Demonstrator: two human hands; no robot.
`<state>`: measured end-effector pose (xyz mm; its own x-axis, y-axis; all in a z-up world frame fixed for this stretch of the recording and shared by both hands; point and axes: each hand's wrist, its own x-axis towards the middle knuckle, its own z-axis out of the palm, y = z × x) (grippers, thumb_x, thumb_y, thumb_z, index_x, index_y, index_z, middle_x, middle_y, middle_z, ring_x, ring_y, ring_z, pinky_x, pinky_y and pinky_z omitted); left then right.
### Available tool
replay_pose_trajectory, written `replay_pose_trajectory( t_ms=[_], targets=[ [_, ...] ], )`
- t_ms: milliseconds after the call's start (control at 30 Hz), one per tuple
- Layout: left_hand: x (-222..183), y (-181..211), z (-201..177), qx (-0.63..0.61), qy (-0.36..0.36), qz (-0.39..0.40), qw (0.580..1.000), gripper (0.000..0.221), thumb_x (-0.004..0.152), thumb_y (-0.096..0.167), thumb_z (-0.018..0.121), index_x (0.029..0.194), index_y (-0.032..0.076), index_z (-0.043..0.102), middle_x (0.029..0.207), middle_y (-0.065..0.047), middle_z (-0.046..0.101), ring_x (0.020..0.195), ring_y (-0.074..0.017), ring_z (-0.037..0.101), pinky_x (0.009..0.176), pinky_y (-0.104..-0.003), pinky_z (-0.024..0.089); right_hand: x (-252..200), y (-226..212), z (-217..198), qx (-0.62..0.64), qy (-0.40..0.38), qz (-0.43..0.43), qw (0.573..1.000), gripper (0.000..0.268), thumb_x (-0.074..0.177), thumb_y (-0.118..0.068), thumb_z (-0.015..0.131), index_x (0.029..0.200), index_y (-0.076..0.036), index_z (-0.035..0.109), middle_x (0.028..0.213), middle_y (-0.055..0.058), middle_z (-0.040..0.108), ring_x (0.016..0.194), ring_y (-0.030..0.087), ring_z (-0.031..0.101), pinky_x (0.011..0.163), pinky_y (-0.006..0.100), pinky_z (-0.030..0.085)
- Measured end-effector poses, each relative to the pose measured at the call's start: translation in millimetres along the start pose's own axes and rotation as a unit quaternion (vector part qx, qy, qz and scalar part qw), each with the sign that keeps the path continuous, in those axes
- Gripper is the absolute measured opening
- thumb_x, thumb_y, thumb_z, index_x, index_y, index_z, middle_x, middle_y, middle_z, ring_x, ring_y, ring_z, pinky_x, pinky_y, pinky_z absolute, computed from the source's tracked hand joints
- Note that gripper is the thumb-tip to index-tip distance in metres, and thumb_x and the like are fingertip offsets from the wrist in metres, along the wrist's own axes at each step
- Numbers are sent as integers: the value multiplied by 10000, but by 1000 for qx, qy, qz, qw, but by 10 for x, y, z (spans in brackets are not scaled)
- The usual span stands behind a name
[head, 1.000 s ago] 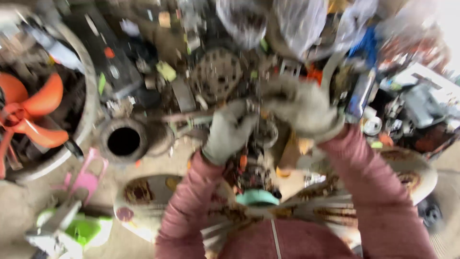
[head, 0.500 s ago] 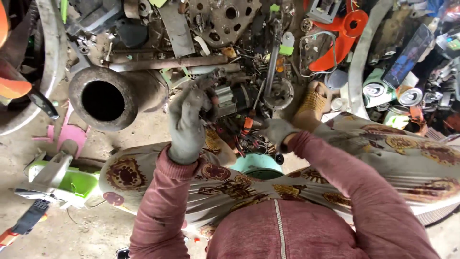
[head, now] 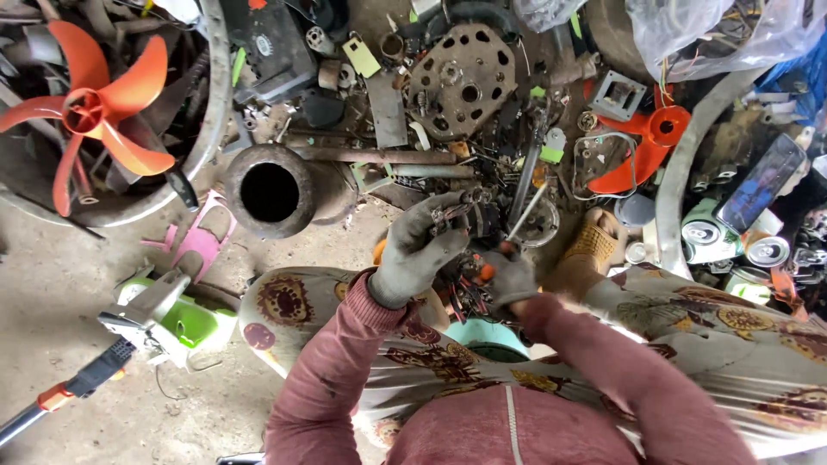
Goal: The person is disassembling a motor or mechanical component using a screwdriver and a hammer.
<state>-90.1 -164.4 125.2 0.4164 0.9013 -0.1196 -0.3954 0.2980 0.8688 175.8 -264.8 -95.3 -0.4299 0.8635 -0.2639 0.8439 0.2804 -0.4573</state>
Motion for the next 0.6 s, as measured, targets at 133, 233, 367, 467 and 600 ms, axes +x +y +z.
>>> replay_pose_trajectory(
  t_ms=[133, 233, 367, 467, 600],
  targets=[
    [177, 286, 105, 54, -1, 82, 995, 418, 1001, -12, 627, 1412, -32, 555, 1280, -111, 660, 1103, -107, 630, 961, -245, 527, -66, -270, -973, -223, -50, -49, 972, 1216, 187, -511, 881, 1355, -285, 628, 1196, -56, 624, 994, 265, 660, 952, 448, 564],
    [256, 140, -11, 58, -12, 155, 986, 397, 1025, 41, 610, 1415, 5, 544, 1268, -101, 705, 993, -73, 639, 870, -213, 528, -270, -805, -2397, 125, 223, -160, 953, 338, 759, -120, 803, 1078, -137, 693, 1215, 181, 586, 889, 233, 663, 736, 271, 596],
    [323, 177, -148, 69, -16, 166, 984, 389, 1046, 56, 654, 1424, 19, 571, 1174, -75, 752, 876, -52, 670, 755, -213, 580, -589, -944, -2805, 381, 171, -79, 905, 307, 895, -58, 730, 1181, -93, 623, 1179, 323, 595, 888, 295, 728, 790, 361, 650],
    [347, 188, -259, 105, -20, 167, 980, 369, 1031, 56, 662, 1391, 20, 588, 1138, -62, 753, 884, -56, 678, 750, -227, 591, -745, -1050, -2854, 244, 140, -42, 959, 452, 883, -80, 712, 1304, -79, 547, 1197, 250, 662, 859, 219, 702, 723, 297, 590],
    [335, 55, -434, 150, -27, 228, 962, 348, 1042, 39, 688, 1382, 21, 615, 1071, -43, 748, 860, -66, 655, 766, -231, 559, -663, -1516, -3183, 422, -43, 203, 883, 713, 829, -91, 728, 1505, -144, 507, 1048, 57, 786, 842, 116, 686, 743, 267, 573]
  ],
)
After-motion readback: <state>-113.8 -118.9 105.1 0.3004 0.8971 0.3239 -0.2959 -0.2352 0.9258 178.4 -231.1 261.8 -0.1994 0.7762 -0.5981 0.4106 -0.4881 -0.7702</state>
